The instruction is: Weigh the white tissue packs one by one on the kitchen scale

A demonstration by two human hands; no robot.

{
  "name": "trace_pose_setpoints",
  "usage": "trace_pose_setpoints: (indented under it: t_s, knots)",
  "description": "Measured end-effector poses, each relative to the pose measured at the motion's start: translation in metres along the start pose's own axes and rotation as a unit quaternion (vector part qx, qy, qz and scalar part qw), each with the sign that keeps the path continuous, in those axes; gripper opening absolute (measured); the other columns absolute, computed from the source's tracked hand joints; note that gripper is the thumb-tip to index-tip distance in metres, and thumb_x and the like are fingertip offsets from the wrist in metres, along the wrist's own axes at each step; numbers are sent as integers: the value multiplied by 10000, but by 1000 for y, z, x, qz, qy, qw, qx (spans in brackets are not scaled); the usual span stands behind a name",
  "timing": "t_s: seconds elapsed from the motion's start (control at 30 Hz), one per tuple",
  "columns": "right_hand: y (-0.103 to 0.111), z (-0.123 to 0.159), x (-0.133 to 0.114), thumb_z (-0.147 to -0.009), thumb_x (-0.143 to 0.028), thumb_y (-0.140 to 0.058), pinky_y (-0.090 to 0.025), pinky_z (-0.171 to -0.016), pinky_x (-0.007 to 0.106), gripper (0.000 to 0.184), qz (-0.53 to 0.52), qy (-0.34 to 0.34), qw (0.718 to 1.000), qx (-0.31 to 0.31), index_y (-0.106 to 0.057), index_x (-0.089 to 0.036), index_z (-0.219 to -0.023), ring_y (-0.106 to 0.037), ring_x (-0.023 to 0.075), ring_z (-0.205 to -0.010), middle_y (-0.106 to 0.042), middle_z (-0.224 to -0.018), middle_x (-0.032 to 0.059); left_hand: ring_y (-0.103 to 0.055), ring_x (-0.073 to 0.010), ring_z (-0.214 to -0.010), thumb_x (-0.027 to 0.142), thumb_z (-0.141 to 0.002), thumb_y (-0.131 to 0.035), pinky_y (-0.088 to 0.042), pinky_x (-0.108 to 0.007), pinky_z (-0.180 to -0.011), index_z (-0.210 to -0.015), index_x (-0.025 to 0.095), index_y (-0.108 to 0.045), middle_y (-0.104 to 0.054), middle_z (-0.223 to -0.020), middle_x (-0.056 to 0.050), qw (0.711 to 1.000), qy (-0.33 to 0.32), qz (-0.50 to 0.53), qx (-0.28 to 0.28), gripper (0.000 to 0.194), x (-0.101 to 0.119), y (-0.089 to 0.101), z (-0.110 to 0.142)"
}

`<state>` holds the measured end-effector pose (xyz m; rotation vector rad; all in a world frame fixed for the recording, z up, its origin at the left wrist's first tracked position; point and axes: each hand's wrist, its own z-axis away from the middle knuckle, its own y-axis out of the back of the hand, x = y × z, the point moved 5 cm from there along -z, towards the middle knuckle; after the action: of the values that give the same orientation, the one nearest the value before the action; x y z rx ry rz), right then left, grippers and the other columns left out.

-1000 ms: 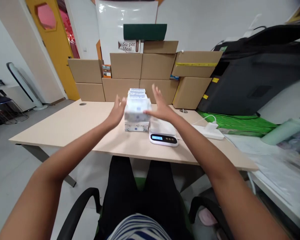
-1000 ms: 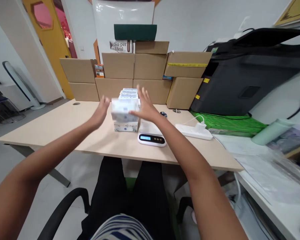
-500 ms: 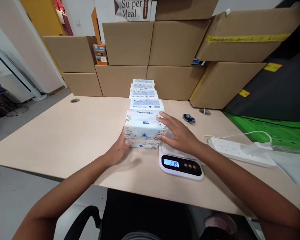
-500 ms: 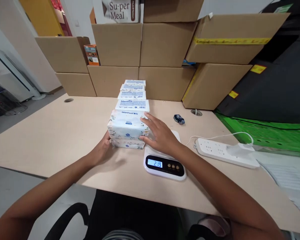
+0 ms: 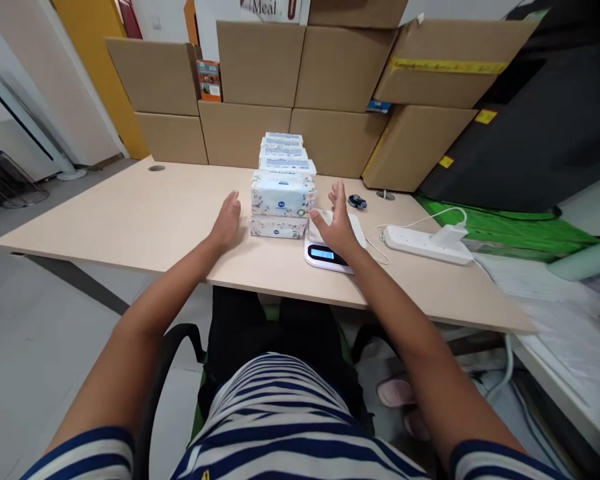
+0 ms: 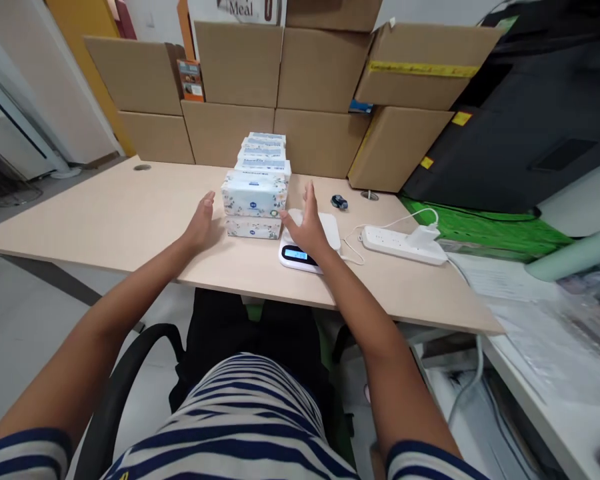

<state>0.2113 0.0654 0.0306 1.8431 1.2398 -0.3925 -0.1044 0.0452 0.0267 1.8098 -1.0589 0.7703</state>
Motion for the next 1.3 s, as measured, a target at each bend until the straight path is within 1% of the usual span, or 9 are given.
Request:
trace_pose_setpoints:
  t_s: [0.27,0.47,0.53,0.67,0.8,0.9,1.0,1.13,1.3]
  knots:
    - [29,1,12,-992,-868,-431,-368,-1341,687,957,-18,16,990,141,-217,-359,-1774,-499,387,-1616,-370,-1808,174,-335,-392,-1712,927,-984,-269,-232,-578,-1423,-1631,157,-482,-380,-1812,-222,1000,3,-26,-1,1028,-4,10,3]
    - [10,-4,6,-883,-922,-562,-318,-1370,669,1155,-107,-79,986,105,-206,-281,-1776,-384,394,-1692,-291,-1849,209,-367,-395,-1692,985,-940,-178,-290,-562,-1399,-1684,143,-403,-337,-1812,-271,999,-13,-31,13,1146,10,9,2]
    - [-5,-8,-2,-843,-921,-632,-327,-1372,653,1178,-139,-109,984,29,-280,-278,-1765,-379,388,-1698,-343,-1839,189,-367,-373,-1697,999,-933,-208,-306,-524,-1396,-1722,192,-340,-285,-1847,-236,999,-31,-12,21,1136,28,3,4]
    - [-19,-5,-31,-867,-846,-714,-321,-1395,590,980,-142,-52,981,-120,-549,-276,-1646,-485,362,-1639,-574,-1711,121,-248,-348,-1757,989,-914,-417,-269,-495,-1419,-1789,253,-154,-197,-1894,-178,995,-90,33,-21,1173,87,-12,12]
    - [15,9,-46,-931,-806,-692,-355,-1396,518,934,-175,7,983,-49,-506,-276,-1678,-502,320,-1635,-571,-1716,107,-109,-313,-1792,879,-1009,-427,-207,-455,-1445,-1813,334,-117,-101,-1928,-63,971,-232,40,-46,1020,157,-21,25]
    - [54,17,-36,-916,-796,-731,-394,-1378,478,1052,-188,44,979,66,-344,-301,-1759,-495,299,-1640,-496,-1770,110,-28,-317,-1796,845,-1040,-420,-156,-476,-1455,-1817,405,-53,-13,-1935,27,947,-308,56,-75,966,176,-52,28]
    - [84,26,-4,-818,-876,-769,-461,-1329,490,1211,-149,27,979,139,-345,-236,-1755,-538,342,-1596,-492,-1759,170,62,-322,-1793,816,-1056,-439,-47,-503,-1462,-1817,411,-11,60,-1932,38,933,-333,93,-102,963,158,-108,29]
    - [107,37,42,-821,-1006,-598,-596,-1160,529,1120,-15,-50,994,96,-618,-184,-1582,-744,367,-1281,-674,-1580,205,72,-365,-1789,871,-1010,-473,10,-561,-1457,-1828,312,-7,68,-1931,-65,967,-170,140,-126,1095,105,-174,23]
    - [111,29,63,-900,-1026,-384,-623,-945,453,1012,51,-85,993,67,-751,-265,-1455,-769,296,-920,-851,-1091,108,-126,-335,-1789,853,-1019,-487,-125,-561,-1460,-1818,350,-162,-169,-1918,-49,968,-39,192,-160,999,69,-186,15]
